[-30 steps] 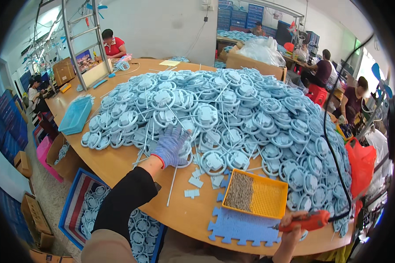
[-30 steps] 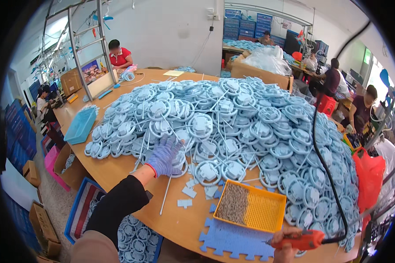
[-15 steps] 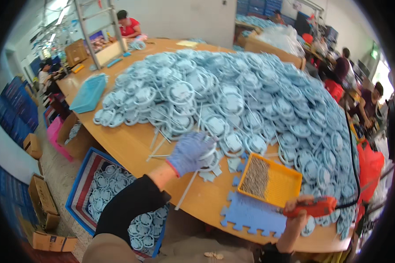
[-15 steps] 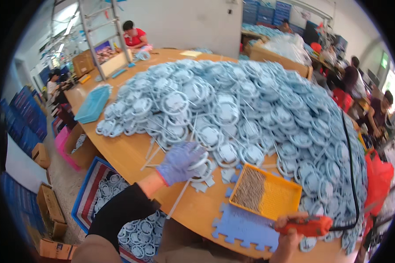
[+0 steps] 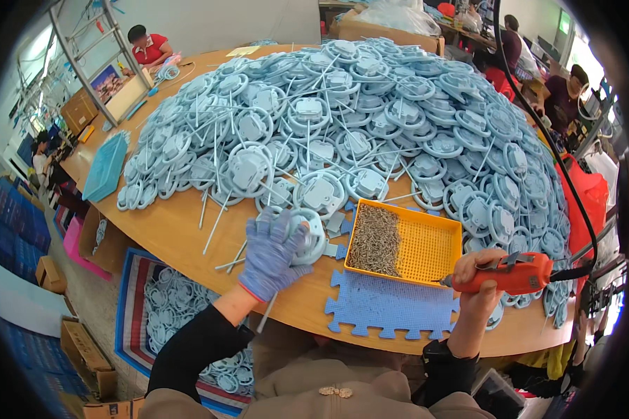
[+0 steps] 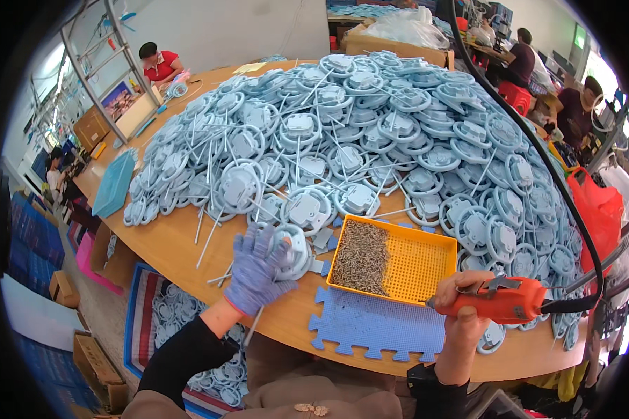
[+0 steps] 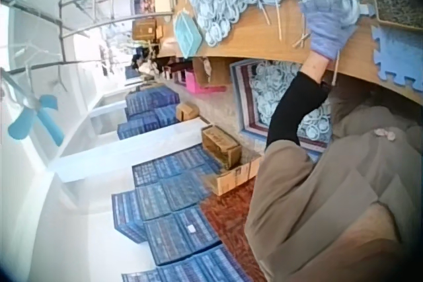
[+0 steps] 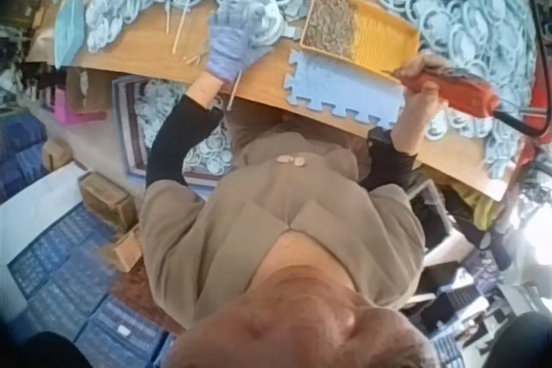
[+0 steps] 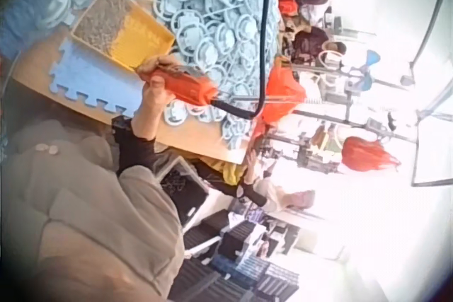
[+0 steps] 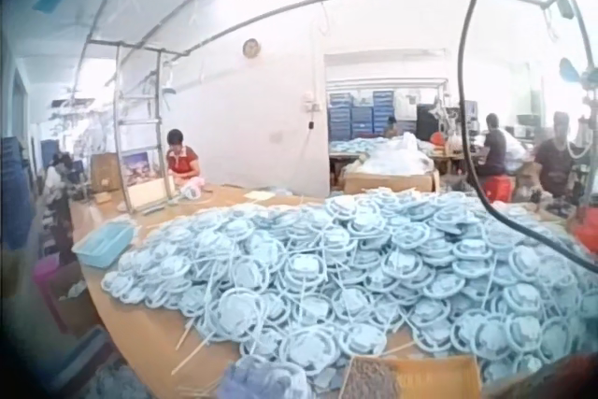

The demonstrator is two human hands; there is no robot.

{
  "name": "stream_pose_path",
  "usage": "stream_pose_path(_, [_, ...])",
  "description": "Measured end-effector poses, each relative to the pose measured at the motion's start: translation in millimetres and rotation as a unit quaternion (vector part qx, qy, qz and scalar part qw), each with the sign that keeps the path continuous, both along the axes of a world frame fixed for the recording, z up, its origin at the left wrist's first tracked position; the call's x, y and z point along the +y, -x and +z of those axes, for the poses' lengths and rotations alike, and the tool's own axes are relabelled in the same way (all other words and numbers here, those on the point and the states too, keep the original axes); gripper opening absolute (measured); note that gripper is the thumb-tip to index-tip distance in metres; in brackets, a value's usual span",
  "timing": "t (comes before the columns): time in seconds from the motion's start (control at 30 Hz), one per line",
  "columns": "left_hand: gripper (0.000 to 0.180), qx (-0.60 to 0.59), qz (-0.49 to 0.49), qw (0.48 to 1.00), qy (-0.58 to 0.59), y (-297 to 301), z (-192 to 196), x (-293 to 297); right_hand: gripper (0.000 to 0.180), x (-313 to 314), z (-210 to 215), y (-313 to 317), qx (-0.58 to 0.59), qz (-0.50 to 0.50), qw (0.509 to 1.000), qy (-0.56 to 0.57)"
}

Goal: Assembling blue plastic circular components using an electric screwdriver and small screws at a factory workbench.

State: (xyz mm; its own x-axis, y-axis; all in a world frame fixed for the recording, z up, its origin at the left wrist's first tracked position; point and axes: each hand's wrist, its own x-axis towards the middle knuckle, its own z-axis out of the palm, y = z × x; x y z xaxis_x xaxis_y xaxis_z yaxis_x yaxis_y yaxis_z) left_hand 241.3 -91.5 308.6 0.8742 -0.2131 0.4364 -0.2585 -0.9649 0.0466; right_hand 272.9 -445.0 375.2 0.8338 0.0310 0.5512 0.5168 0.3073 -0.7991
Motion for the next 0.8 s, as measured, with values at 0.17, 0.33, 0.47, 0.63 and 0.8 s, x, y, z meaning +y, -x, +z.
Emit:
stream_pose_path(0.17, [0.095, 0.083, 0.044, 0.992, -0.08, -67, 10, -8, 0.054, -1, -7, -3, 0.008, -0.011, 1.0, -0.005])
stream_pose_path(0.33, [0.1, 0.182, 0.137, 0.967, -0.115, -129, 31, -15, 0.054, 2, -1, 2, 0.002, 0.007, 1.0, 0.007])
stream_pose_path(0.47, [0.1, 0.211, 0.153, 0.962, -0.086, -144, 37, -18, 0.054, -7, 1, 6, 0.012, -0.002, 1.0, 0.017])
stream_pose_path(0.63, [0.09, 0.2, 0.112, 0.971, -0.066, -137, 60, -47, 0.052, -21, -1, -9, 0.007, -0.018, 0.999, -0.034])
stream_pose_path(0.8, [0.071, -0.059, -0.173, 0.934, -0.306, -179, 45, -76, 0.049, -12, -13, -46, 0.037, -0.016, 0.996, -0.08])
